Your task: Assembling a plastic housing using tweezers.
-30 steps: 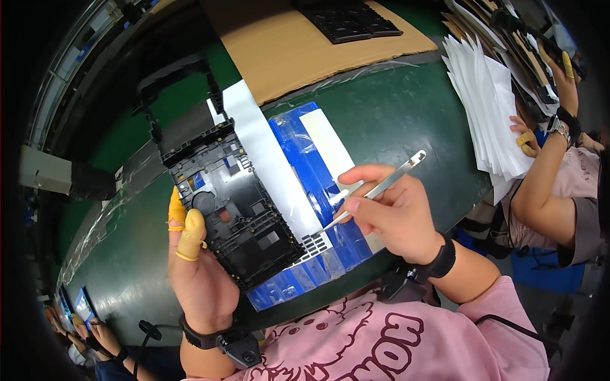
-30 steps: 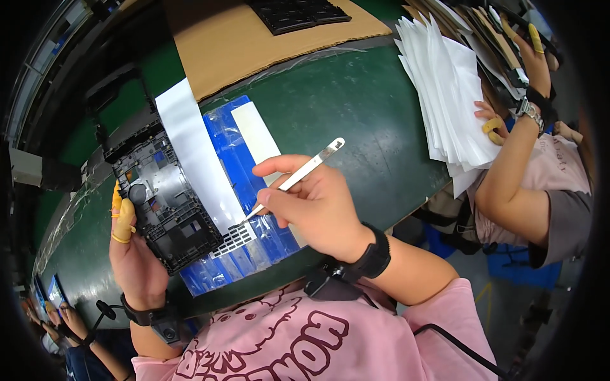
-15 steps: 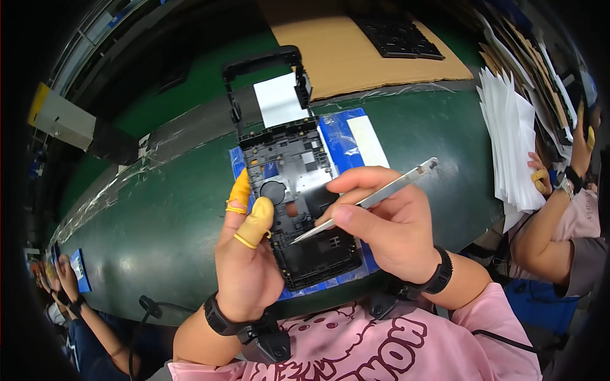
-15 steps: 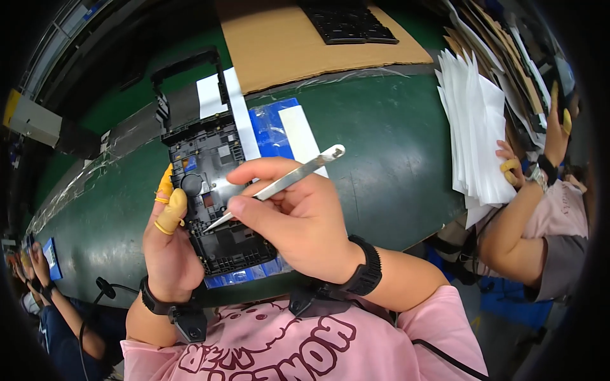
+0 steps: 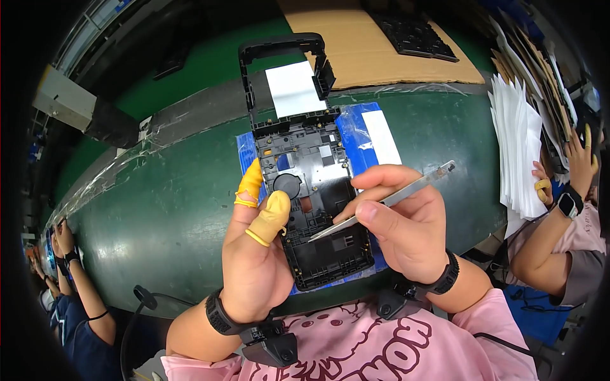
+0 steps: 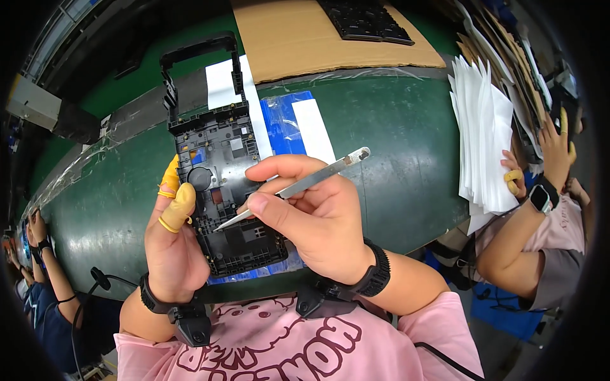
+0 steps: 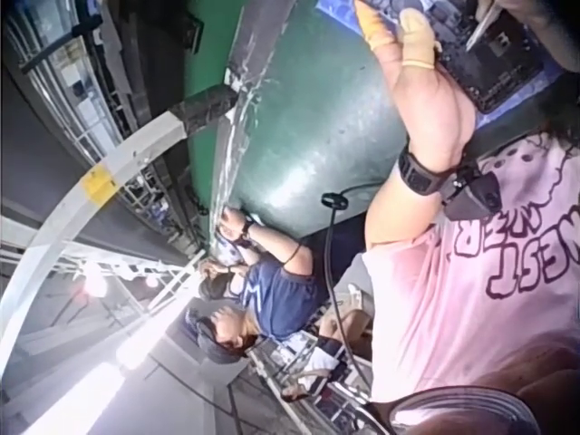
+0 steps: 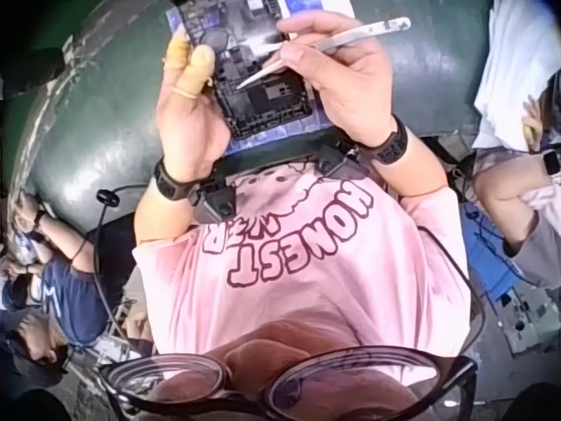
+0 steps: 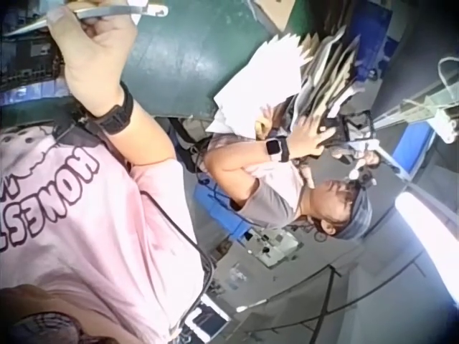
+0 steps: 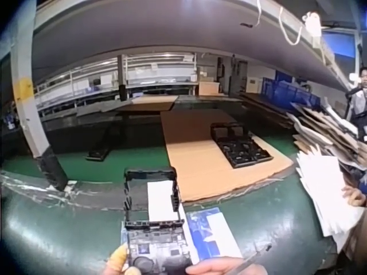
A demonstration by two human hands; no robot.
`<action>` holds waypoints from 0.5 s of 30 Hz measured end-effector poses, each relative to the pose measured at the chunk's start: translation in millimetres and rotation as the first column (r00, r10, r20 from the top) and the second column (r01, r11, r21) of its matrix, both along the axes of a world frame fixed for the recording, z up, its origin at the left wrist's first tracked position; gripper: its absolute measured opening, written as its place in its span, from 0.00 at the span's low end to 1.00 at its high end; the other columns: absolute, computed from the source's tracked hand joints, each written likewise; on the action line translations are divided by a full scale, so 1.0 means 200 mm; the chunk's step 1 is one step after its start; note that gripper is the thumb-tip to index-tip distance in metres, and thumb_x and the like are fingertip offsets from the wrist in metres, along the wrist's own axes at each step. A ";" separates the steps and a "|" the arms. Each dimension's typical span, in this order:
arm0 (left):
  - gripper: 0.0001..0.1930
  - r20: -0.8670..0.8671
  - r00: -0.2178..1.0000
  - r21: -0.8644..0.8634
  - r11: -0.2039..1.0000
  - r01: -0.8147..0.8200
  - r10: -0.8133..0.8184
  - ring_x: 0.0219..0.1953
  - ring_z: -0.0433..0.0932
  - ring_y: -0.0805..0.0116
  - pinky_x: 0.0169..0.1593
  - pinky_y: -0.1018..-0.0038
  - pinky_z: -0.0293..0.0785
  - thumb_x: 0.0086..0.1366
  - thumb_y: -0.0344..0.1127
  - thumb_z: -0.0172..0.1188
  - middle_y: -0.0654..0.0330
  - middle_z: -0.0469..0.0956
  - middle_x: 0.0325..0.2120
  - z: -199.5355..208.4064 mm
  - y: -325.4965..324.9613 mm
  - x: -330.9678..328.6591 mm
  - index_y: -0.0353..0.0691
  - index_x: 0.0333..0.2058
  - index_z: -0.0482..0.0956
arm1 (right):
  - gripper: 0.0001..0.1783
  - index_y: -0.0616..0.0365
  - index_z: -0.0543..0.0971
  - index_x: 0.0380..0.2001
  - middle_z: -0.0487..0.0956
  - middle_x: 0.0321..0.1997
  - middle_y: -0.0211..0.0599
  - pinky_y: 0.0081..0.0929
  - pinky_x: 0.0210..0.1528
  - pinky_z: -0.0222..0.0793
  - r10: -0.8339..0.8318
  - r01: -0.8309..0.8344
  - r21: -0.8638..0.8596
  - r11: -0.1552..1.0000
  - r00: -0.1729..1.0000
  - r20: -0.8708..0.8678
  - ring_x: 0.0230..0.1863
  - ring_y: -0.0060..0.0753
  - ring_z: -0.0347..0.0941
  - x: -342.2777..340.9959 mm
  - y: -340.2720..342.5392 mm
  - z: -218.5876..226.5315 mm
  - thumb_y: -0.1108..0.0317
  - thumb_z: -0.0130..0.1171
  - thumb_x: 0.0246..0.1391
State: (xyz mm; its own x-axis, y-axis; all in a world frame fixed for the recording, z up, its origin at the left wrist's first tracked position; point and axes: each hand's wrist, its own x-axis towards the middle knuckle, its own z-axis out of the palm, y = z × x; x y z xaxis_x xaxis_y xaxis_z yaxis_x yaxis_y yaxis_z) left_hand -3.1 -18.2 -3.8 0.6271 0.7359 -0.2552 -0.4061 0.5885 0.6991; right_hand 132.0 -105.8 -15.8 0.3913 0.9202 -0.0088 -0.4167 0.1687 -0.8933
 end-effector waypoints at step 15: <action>0.24 -0.027 1.000 0.013 1.000 -0.014 0.014 0.46 0.67 0.70 0.49 0.72 0.66 0.61 0.32 0.48 0.59 0.67 0.46 -0.01 0.00 0.00 0.42 0.55 0.55 | 0.14 0.66 0.71 0.40 0.77 0.29 0.33 0.12 0.33 0.66 -0.026 0.026 0.013 1.000 0.999 0.022 0.32 0.17 0.72 -0.01 0.00 -0.01 0.79 0.55 0.47</action>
State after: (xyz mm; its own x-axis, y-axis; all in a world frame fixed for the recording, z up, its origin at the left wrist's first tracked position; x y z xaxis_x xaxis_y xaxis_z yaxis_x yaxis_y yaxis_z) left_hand -2.9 -18.7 -5.7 0.6097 0.7480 -0.2622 -0.3952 0.5736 0.7174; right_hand 129.8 -105.9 -17.2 0.4152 0.9097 0.0115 -0.3924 0.1904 -0.8999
